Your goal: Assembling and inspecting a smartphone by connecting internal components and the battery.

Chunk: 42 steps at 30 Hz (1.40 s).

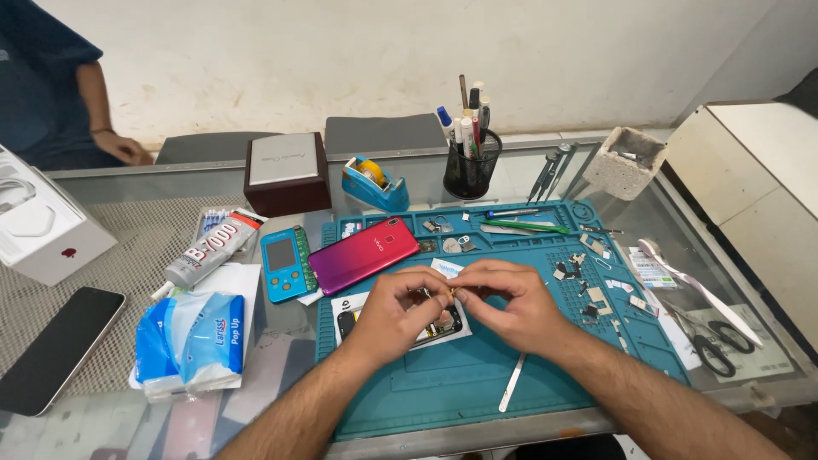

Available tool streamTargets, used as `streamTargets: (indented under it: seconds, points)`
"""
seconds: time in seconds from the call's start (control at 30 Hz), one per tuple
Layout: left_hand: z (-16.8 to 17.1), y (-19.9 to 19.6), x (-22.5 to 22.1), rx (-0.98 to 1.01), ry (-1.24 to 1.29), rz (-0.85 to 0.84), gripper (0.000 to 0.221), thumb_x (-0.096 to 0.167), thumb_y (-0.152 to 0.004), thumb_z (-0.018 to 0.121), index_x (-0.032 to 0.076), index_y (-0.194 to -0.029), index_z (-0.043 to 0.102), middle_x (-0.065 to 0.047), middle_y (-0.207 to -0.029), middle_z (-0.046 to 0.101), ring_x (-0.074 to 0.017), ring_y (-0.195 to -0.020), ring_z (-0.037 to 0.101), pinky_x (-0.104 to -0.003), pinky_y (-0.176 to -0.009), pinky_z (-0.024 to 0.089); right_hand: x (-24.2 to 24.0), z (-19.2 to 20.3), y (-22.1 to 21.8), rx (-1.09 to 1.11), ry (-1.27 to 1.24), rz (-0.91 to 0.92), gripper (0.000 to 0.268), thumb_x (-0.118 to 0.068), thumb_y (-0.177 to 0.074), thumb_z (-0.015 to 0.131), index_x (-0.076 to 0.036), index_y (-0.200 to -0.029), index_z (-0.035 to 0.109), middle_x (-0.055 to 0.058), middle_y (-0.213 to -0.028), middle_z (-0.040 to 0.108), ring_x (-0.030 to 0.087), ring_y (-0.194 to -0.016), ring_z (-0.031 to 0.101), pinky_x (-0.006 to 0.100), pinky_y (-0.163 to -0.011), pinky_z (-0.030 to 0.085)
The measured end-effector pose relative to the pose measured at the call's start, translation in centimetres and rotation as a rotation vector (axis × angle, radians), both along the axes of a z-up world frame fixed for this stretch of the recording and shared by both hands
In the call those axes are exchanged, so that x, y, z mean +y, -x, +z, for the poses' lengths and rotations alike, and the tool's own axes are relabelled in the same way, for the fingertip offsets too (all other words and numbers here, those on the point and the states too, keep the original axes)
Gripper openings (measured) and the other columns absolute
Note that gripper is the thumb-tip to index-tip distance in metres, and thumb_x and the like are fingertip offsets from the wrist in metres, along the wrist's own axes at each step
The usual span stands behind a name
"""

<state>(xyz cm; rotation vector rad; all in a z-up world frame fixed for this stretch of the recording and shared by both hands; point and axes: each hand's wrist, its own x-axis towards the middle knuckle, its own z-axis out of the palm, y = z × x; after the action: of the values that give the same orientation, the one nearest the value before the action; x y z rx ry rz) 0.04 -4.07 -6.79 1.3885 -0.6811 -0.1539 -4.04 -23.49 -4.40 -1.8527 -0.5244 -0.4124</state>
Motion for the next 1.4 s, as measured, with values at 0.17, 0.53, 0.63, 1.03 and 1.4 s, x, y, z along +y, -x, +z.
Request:
streamTargets:
  seconds: [0.17, 0.53, 0.63, 1.03, 1.4]
  points:
    - [1.1, 0.6, 0.2, -0.049, 0.031, 0.012, 0.009, -0.001, -0.079, 0.072, -0.001, -0.086, 0.077, -0.013, -0.086, 0.075, -0.015, -0.08, 0.064, -0.025, -0.066, 0.057, -0.1, 0.1, 0.1, 0.034, 0.027, -0.026, 0.015, 0.0, -0.085, 0.076, -0.003, -0.098, 0.08, 0.011, -0.093, 0.079, 0.015, -0.074, 0.068, 0.033, -0.065, 0.064]
    - [0.4, 0.6, -0.6, 0.097, 0.381, -0.133, 0.015, 0.007, -0.089, 0.068, -0.005, -0.083, 0.076, -0.022, -0.087, 0.072, -0.018, -0.077, 0.062, -0.031, -0.066, 0.056, -0.8, 0.8, -0.3, -0.079, 0.111, -0.075, 0.005, -0.004, -0.084, 0.077, -0.007, -0.088, 0.075, 0.005, -0.088, 0.075, 0.016, -0.069, 0.066, 0.03, -0.06, 0.061]
    - [0.1, 0.5, -0.5, 0.086, 0.292, -0.098, 0.016, 0.006, -0.093, 0.067, -0.006, -0.09, 0.077, -0.02, -0.085, 0.074, -0.0165, -0.072, 0.063, -0.03, -0.064, 0.057, -0.9, 2.5, 0.5, -0.104, 0.177, -0.022, 0.01, 0.0, -0.087, 0.074, -0.006, -0.095, 0.075, 0.008, -0.089, 0.076, 0.019, -0.072, 0.067, 0.033, -0.06, 0.061]
    - [2.2, -1.7, 2.1, 0.051, 0.11, 0.431, 0.015, 0.01, -0.096, 0.068, 0.0, -0.1, 0.078, -0.011, -0.071, 0.067, -0.0132, -0.057, 0.054, -0.027, -0.056, 0.049, -5.6, 0.2, 6.2, -0.06, 1.426, -0.047, 0.026, 0.003, -0.084, 0.066, -0.007, -0.105, 0.076, 0.011, -0.101, 0.077, 0.029, -0.091, 0.068, 0.037, -0.07, 0.058]
    - [3.2, -1.5, 3.6, -0.171, -0.098, 0.711, 0.017, 0.019, -0.099, 0.075, 0.003, -0.106, 0.078, -0.015, -0.114, 0.062, -0.025, -0.105, 0.06, -0.042, -0.09, 0.05, -8.4, 3.0, 5.6, -0.169, 0.611, -0.22, 0.024, 0.007, -0.078, 0.076, -0.006, -0.099, 0.079, 0.014, -0.094, 0.079, 0.03, -0.082, 0.077, 0.039, -0.073, 0.066]
